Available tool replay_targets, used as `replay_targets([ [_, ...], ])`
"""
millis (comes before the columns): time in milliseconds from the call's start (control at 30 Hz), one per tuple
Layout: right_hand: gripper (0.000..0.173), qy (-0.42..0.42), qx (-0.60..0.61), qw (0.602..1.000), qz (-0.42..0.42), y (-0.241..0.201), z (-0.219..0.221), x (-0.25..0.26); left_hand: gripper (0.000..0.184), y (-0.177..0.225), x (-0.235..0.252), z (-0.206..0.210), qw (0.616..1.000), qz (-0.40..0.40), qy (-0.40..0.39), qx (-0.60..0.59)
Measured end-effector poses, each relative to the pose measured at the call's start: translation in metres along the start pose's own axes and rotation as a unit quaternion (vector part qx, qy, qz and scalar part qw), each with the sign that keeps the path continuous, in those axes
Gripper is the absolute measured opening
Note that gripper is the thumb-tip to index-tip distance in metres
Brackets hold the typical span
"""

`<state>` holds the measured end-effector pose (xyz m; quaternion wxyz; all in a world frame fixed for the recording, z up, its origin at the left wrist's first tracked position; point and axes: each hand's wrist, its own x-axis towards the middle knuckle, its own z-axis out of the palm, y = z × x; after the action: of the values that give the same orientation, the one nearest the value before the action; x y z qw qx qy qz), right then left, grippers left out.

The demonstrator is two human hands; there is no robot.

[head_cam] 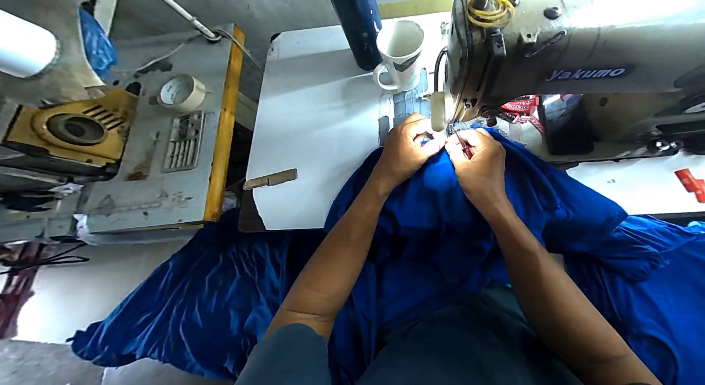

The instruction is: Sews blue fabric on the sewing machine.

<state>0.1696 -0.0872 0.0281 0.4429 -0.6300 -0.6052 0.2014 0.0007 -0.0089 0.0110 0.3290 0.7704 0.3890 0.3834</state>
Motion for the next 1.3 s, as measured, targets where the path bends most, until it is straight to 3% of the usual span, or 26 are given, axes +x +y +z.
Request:
replay_targets([
  [267, 0.010, 0.008, 0.006, 1.000, 0.003, 0.001, 0.002, -0.001, 0.007, 0.001, -0.001, 0.000, 1.000, -0.003, 0.001, -0.005],
  [567, 0.014, 0.023, -0.052, 0.995, -0.081, 0.006, 0.005, -0.012, 0.008, 0.003, -0.002, -0.001, 1.000, -0.008, -0.002, -0.001],
  [667, 0.015, 0.009, -0.049, 0.996, -0.068, 0.006, 0.004, -0.009, 0.007, 0.001, -0.002, -0.001, 1.000, -0.005, 0.003, -0.002],
  [767, 0.017, -0.002, -0.052, 0.998, -0.045, 0.008, 0.009, 0.002, 0.018, -0.001, -0.002, -0.002, 1.000, 0.001, 0.001, -0.011],
  [1300, 0.020, -0.048, -0.062, 0.997, -0.012, 0.008, 0.007, 0.011, 0.003, 0.002, -0.004, -0.005, 0.999, 0.041, -0.006, -0.031],
])
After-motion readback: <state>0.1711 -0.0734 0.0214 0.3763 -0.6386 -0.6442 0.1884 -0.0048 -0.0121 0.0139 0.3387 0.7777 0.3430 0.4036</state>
